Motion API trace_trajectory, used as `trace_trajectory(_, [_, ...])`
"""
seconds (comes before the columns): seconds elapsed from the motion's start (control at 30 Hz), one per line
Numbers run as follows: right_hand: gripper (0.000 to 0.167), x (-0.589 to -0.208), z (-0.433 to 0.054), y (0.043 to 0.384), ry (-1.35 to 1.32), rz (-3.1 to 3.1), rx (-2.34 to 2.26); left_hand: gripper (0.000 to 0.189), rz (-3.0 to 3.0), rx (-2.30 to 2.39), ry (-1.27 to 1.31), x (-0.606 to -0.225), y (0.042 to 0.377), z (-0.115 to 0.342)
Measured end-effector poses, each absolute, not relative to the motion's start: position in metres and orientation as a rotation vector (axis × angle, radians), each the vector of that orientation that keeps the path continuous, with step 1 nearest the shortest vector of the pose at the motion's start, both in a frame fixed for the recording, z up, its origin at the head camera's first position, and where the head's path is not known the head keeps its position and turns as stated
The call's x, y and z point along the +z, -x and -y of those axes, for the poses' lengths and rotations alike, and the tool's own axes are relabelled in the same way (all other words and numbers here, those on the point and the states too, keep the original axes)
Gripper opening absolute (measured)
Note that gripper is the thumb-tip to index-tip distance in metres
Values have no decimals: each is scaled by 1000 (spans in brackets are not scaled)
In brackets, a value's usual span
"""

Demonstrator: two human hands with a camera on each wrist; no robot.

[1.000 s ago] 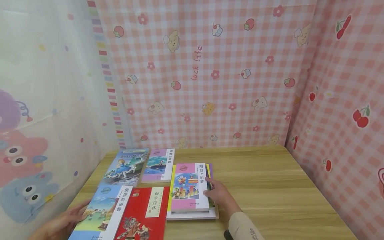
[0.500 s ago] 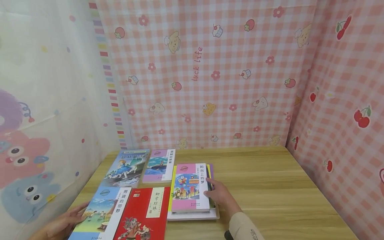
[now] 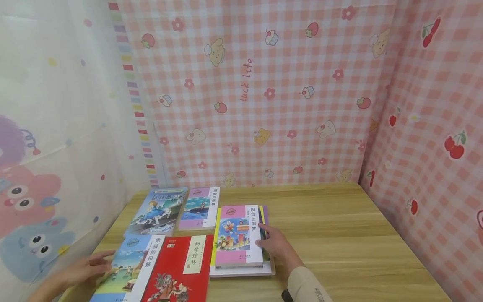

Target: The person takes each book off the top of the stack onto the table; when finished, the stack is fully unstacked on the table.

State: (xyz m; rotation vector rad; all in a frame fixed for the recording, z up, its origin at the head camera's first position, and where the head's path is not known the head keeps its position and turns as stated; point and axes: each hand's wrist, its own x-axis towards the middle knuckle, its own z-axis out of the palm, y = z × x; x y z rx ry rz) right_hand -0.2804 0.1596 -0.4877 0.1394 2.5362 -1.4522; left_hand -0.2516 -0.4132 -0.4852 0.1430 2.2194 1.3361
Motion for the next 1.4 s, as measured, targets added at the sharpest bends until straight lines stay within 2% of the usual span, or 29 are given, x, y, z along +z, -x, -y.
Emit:
trace_trajectory(0.33, [58, -490, -159, 282, -140, -2531, -1468, 66, -2635, 1074, -169, -464, 264, 365])
trace_trajectory(0.6, [62, -486, -157, 280, -132, -2530, -1467, 67, -2712, 1022, -260, -459, 285, 334])
trace_trajectory(1.1, [66, -493, -162, 284, -136, -2524, -1495, 63, -2701, 1230, -301, -462, 313, 233])
trace_trajectory(1.4, [64, -488, -159, 280, -72, -2541, -1516, 73, -2570, 1306, -386, -475, 317, 173])
